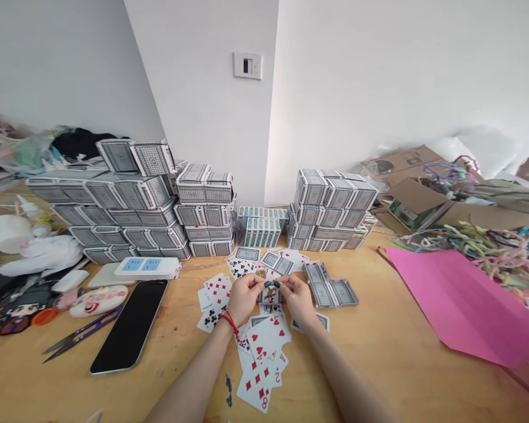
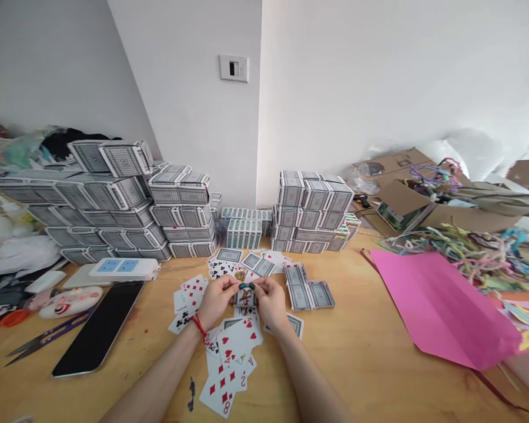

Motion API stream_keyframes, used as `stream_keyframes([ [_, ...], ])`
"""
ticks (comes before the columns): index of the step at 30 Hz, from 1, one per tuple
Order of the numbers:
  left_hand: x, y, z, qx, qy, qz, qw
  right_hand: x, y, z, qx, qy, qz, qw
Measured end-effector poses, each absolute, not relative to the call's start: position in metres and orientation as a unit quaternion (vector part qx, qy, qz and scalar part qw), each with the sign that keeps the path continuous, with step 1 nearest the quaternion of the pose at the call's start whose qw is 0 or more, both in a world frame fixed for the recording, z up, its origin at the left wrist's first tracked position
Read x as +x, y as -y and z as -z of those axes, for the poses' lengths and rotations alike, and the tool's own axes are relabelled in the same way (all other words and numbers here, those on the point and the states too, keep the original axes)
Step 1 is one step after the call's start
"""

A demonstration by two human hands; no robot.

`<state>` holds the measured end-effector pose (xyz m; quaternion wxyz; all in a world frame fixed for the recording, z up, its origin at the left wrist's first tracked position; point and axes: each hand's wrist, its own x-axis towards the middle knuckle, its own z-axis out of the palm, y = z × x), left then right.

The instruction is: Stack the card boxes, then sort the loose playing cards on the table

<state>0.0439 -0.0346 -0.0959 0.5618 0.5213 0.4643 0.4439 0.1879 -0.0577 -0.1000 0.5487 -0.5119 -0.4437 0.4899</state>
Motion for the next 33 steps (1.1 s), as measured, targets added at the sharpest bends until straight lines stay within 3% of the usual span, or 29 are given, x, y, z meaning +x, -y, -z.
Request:
stream_keyframes([
  [7,0.042,0.033,0.095,0.396,-0.458,-0.533,0.591,0.196,0.059,0.093,-0.452,0.441,-0.602,0.489],
  [18,0.037,0.036,0.084,0.432,-0.387,-0.438,0.686,0.185,0.061,0.099,-0.497,0.455,-0.512,0.533],
  [21,0.043,0.040,0.085,0.478,-0.390,-0.440,0.652,0.178,0.062,0.105,-0.552,0.484,-0.417,0.535],
  [25,0.050,0.047,0.086,0.555,-0.440,-0.488,0.510,0.166,0.067,0.103,-0.604,0.517,-0.292,0.531],
  [28,0.052,0.052,0.085,0.575,-0.473,-0.495,0.448,0.159,0.071,0.096,-0.602,0.517,-0.289,0.536],
  [33,0.053,0.056,0.082,0.568,-0.476,-0.501,0.447,0.156,0.072,0.096,-0.570,0.495,-0.357,0.551],
])
